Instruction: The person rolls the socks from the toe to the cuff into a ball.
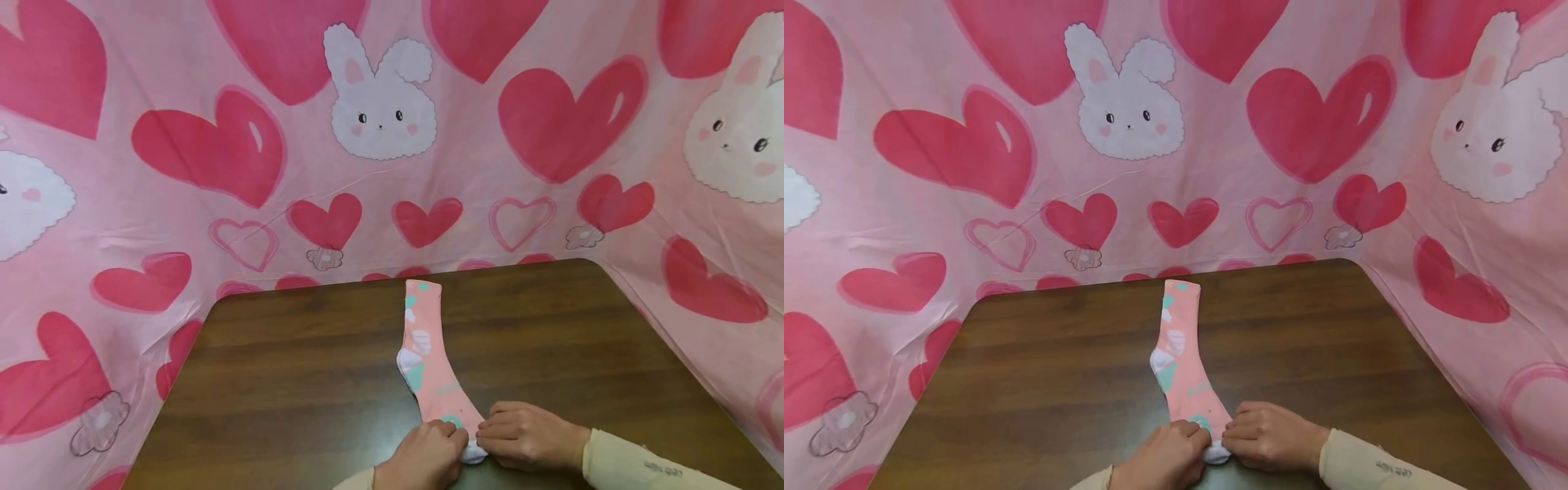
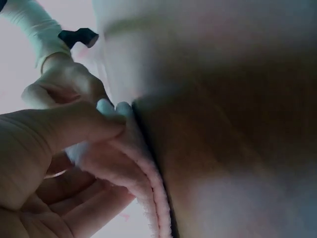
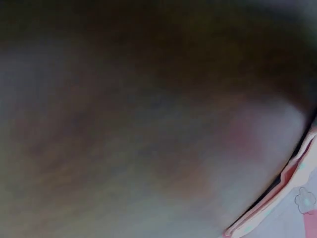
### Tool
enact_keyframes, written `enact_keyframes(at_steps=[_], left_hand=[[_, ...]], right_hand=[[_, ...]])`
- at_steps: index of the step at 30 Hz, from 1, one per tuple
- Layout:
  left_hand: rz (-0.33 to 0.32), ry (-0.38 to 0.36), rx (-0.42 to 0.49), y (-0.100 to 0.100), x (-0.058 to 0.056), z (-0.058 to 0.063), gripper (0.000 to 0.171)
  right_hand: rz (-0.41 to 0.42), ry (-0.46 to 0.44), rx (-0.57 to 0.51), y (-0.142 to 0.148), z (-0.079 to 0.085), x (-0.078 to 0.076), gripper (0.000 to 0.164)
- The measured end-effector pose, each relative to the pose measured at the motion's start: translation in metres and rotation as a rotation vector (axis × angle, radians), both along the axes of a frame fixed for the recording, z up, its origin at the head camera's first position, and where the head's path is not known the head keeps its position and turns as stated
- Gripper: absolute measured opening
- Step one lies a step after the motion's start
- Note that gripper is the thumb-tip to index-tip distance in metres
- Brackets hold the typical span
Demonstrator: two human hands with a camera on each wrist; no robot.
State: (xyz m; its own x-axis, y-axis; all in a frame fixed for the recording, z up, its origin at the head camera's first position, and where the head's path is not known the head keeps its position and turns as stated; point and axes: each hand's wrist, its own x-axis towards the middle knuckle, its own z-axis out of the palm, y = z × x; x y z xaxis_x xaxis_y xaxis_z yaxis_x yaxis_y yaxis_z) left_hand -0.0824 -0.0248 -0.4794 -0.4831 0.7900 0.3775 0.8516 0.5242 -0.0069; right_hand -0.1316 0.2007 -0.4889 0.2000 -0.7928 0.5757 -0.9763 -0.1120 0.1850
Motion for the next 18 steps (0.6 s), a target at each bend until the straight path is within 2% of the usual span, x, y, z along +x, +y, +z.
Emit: enact_keyframes(at_steps=[4,8,11,15,18], left_hand=[[0.05,-0.133,0.091,-0.004,0.0,0.001,0.023],[0.112,-0.252,0.197,-0.008,0.001,0.001,0.025],[0.151,-0.355,0.293,-0.01,0.001,0.0,0.036],[0.167,-0.461,0.431,-0.011,-0.001,-0.001,0.046],[0.173,-0.5,0.497,-0.012,-0.004,-0.001,0.042]], right_hand=[[-0.009,-0.149,-0.012,-0.001,-0.002,-0.001,0.021],[-0.086,-0.328,-0.001,0.001,-0.002,0.001,0.027],[-0.151,-0.47,0.012,0.002,-0.001,0.002,0.032],[-0.228,-0.599,0.052,0.003,0.001,0.001,0.033],[-0.284,-0.687,0.093,0.001,0.002,0.0,0.029]])
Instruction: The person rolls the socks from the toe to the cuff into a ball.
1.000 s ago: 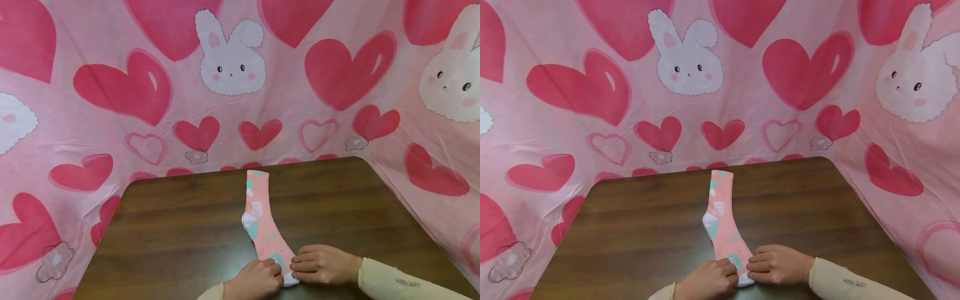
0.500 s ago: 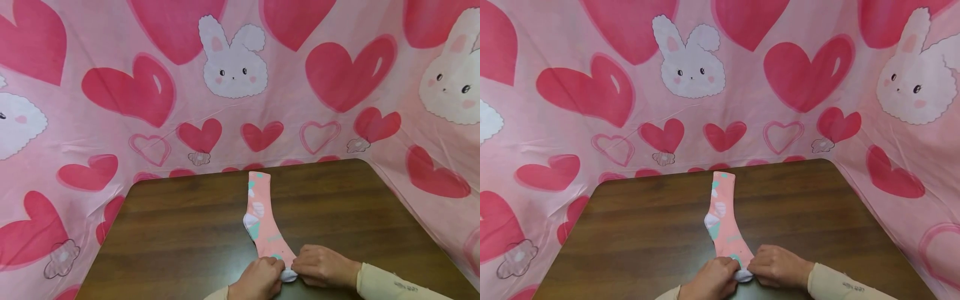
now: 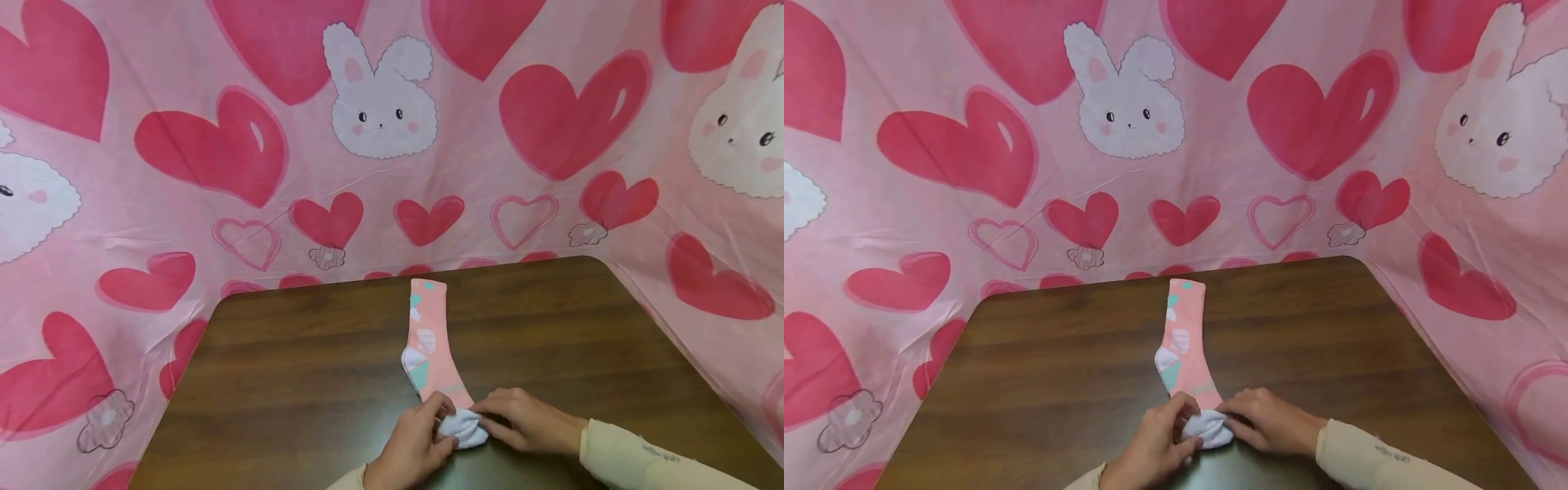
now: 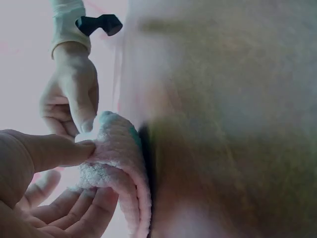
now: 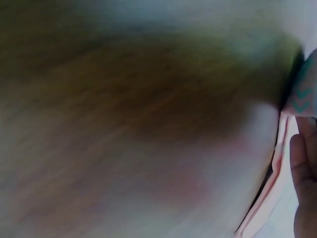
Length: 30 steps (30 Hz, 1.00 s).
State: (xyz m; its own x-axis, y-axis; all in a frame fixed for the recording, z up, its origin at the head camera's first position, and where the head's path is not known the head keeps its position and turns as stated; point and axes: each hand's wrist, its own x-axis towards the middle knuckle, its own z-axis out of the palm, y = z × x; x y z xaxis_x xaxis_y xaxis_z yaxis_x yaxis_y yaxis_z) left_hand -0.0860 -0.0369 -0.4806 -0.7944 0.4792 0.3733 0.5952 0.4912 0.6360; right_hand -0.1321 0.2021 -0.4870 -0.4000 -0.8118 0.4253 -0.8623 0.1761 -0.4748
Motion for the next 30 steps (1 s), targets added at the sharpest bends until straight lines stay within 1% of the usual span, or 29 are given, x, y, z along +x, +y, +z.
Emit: enact_keyframes(at_steps=[3,5,9,11,13,18,20,25,29,30], left_hand=[[0.015,-0.028,0.014,-0.001,-0.002,-0.001,0.033],[0.027,-0.04,-0.005,-0.001,-0.003,-0.002,0.026],[0.043,-0.073,-0.059,-0.003,-0.005,-0.001,0.018],[0.047,-0.083,-0.086,-0.003,-0.005,-0.001,0.016],[0.05,-0.076,-0.112,-0.004,-0.006,-0.001,0.015],[0.054,-0.045,-0.15,-0.004,-0.006,-0.001,0.014],[0.06,-0.03,-0.15,-0.004,-0.006,-0.001,0.014],[0.069,0.01,-0.137,-0.005,-0.008,-0.002,0.014],[0.068,0.014,-0.145,-0.006,-0.009,-0.002,0.014],[0.072,0.034,-0.153,-0.005,-0.01,-0.002,0.015]], right_hand=[[-0.027,-0.086,0.029,-0.002,0.0,-0.003,0.025],[-0.035,-0.124,0.033,-0.003,0.0,-0.005,0.023],[-0.056,-0.156,0.019,-0.007,-0.002,-0.006,0.019],[-0.087,-0.168,0.021,-0.01,-0.001,-0.005,0.017],[-0.139,-0.165,0.043,-0.012,-0.002,-0.004,0.015],[-0.24,-0.205,0.107,-0.016,-0.004,-0.002,0.009],[-0.251,-0.226,0.116,-0.017,-0.004,-0.001,0.008],[-0.284,-0.228,0.137,-0.022,-0.003,-0.003,0.008],[-0.295,-0.237,0.147,-0.025,-0.002,-0.004,0.009],[-0.302,-0.238,0.151,-0.025,-0.001,-0.004,0.01]])
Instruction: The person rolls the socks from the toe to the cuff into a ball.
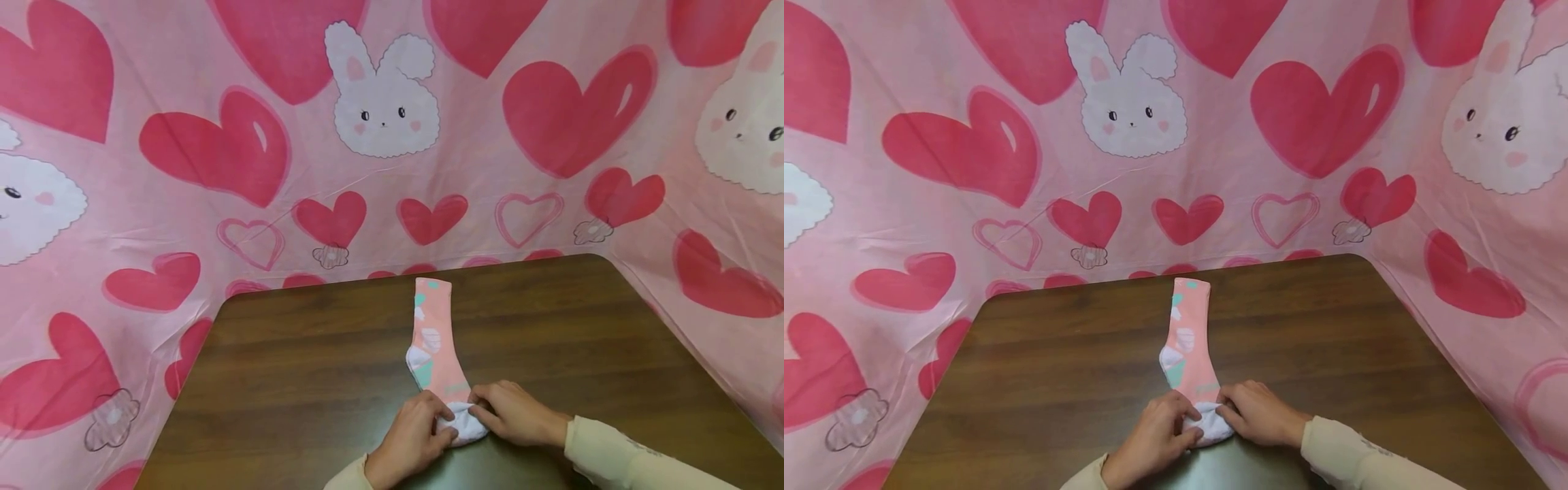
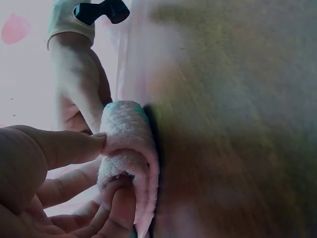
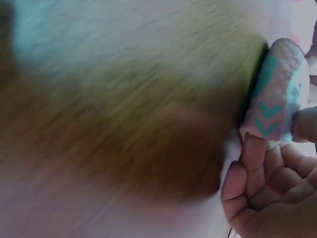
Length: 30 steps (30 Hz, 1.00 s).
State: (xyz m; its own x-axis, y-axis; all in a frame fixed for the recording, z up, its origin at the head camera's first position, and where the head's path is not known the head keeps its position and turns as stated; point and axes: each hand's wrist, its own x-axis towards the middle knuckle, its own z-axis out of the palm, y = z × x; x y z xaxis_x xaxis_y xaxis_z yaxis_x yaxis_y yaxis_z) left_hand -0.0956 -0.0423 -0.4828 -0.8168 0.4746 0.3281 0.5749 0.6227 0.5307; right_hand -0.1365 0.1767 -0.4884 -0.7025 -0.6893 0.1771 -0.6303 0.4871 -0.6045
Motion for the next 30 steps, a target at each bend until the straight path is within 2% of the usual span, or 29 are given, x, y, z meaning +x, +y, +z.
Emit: enact_keyframes(at_steps=[3,5,8,11,13,15,17,18,20,22,23,25,27,30], left_hand=[[-0.017,0.13,-0.025,0.001,-0.002,0.001,0.02],[-0.061,0.244,-0.044,0.003,-0.003,0.001,0.02],[-0.173,0.376,-0.093,0.005,-0.005,0.003,0.012],[-0.272,0.433,-0.151,0.005,-0.006,0.002,0.004],[-0.305,0.46,-0.185,0.003,-0.006,0.001,0.006],[-0.327,0.474,-0.203,0.001,-0.008,0.0,0.006],[-0.349,0.463,-0.204,-0.001,-0.01,0.0,0.005],[-0.363,0.447,-0.198,-0.002,-0.011,0.0,0.004],[-0.388,0.406,-0.186,-0.003,-0.013,0.0,0.006],[-0.409,0.377,-0.178,-0.005,-0.014,0.0,0.01],[-0.418,0.367,-0.177,-0.006,-0.015,0.0,0.012],[-0.432,0.368,-0.197,-0.008,-0.016,0.0,0.016],[-0.436,0.376,-0.221,-0.009,-0.016,-0.001,0.02],[-0.43,0.368,-0.25,-0.009,-0.017,-0.001,0.023]], right_hand=[[-0.033,-0.013,0.008,-0.002,0.002,-0.002,0.012],[-0.064,-0.03,0.015,-0.004,0.004,-0.004,0.015],[-0.101,-0.052,0.026,-0.006,0.007,-0.006,0.019],[-0.135,-0.052,0.044,-0.007,0.008,-0.005,0.02],[-0.161,0.01,0.056,-0.008,0.008,-0.002,0.017],[-0.163,0.149,0.049,-0.006,0.008,0.001,0.012],[-0.107,0.346,0.012,-0.004,0.009,0.004,0.007],[-0.054,0.464,-0.01,-0.002,0.009,0.005,0.009],[0.102,0.672,-0.053,0.003,0.01,0.005,0.022],[0.271,0.798,-0.065,0.009,0.01,0.004,0.033],[0.342,0.833,-0.059,0.012,0.009,0.004,0.037],[0.433,0.874,-0.024,0.018,0.007,0.004,0.039],[0.465,0.871,0.018,0.022,0.004,0.004,0.041],[0.469,0.834,0.063,0.025,0.001,0.002,0.043]])
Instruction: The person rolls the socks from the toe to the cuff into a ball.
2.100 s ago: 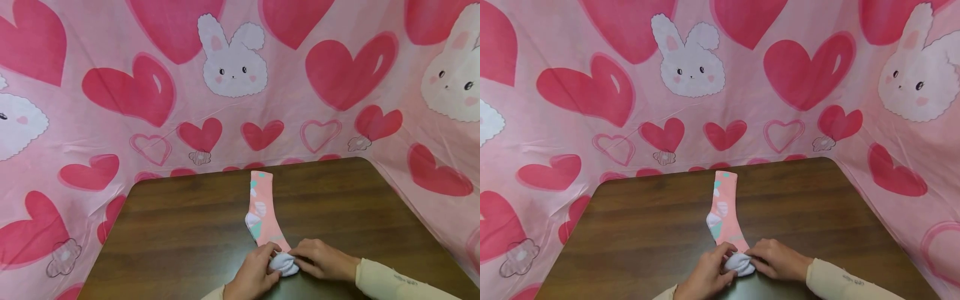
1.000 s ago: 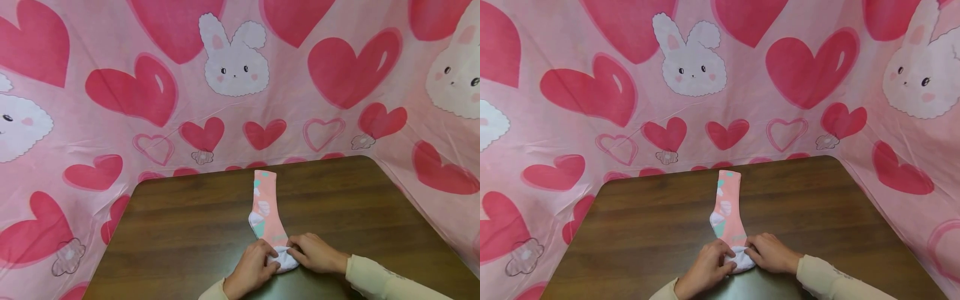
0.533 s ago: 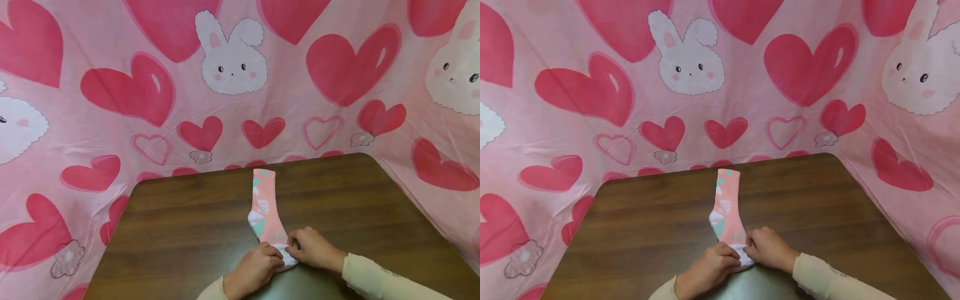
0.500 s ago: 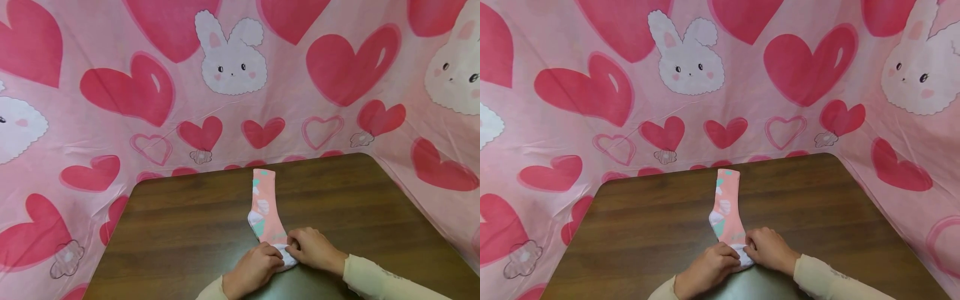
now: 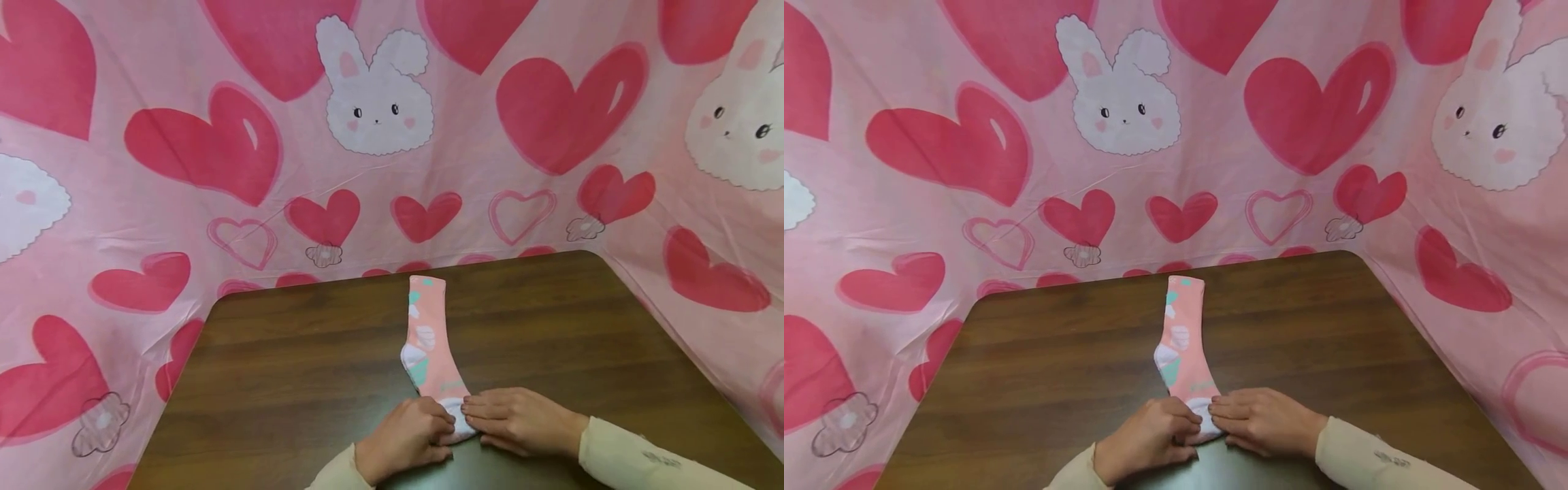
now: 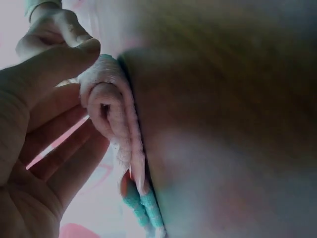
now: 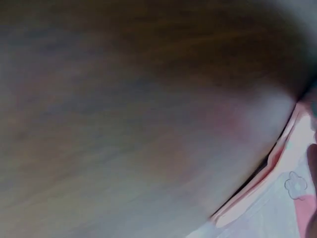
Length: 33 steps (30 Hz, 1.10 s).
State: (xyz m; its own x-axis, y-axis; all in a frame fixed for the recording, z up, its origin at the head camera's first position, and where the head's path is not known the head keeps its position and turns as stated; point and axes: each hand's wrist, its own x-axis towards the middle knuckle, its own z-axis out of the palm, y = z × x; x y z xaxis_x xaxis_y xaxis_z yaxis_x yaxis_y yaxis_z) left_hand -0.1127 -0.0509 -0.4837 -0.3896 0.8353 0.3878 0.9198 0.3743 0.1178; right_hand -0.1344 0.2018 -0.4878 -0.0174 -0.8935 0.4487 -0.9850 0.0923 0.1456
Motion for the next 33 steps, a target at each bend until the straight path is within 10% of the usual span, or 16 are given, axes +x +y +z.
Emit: enact_keyframes(at_steps=[17,33], left_hand=[[0.097,0.004,-0.143,0.008,-0.002,0.008,0.037],[0.215,-0.203,0.234,0.002,-0.001,-0.006,0.027]], right_hand=[[-0.021,-0.194,0.004,-0.006,-0.007,-0.006,0.036],[-0.217,-0.527,-0.101,-0.016,-0.001,-0.003,0.029]])
